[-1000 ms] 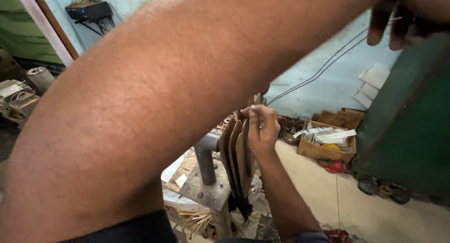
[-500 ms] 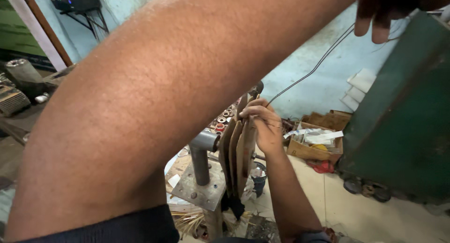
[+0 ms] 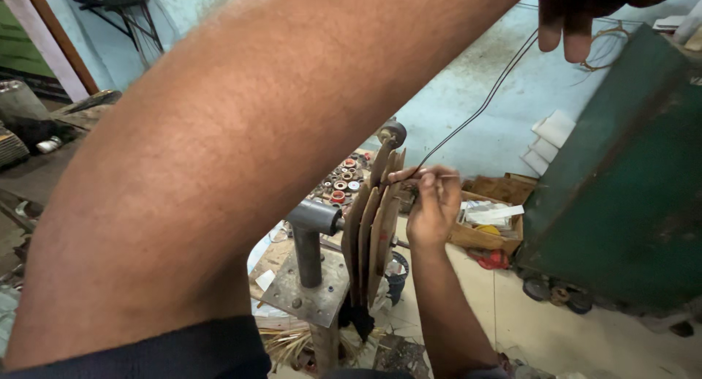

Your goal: The person winds copper wire onto a motor stator core clamped in a hand-crank winding machine. They thread the wire through the core slots, rotate the crank to wind turns, guide the wire by hand, and finally lift the wound wire off the machine to tie and handle the finished coil.

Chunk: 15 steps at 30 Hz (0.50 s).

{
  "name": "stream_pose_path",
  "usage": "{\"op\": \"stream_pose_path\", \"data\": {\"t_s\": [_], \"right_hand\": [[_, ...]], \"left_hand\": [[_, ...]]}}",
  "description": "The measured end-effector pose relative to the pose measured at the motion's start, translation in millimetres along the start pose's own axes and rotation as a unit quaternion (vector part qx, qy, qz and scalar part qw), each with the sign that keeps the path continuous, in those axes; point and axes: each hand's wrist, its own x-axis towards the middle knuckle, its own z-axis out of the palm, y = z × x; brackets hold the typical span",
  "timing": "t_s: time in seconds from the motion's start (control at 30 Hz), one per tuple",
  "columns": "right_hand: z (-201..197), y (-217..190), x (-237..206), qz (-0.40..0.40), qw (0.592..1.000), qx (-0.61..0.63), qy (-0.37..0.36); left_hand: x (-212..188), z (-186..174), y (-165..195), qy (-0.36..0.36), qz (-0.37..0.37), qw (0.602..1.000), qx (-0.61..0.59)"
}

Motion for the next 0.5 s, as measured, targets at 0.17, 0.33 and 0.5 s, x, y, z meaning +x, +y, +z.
{"op": "stream_pose_path", "data": {"t_s": [0.17,0.33,0.5], "right_hand": [[9,-9,18,0.062,0.996,-0.022,0.054],[27,-7,33,0.046,0.989,-0.081,0.11],[31,1,38,-0.006,0.986,-0.144,0.089]], "left_hand": [[1,-1,4,-0.009,-0.011,1.0,-0.001],[1,-3,11,-0.016,-0.019,1.0,0.003],[0,-6,12,-0.019,-0.032,0.999,0.001]]}}
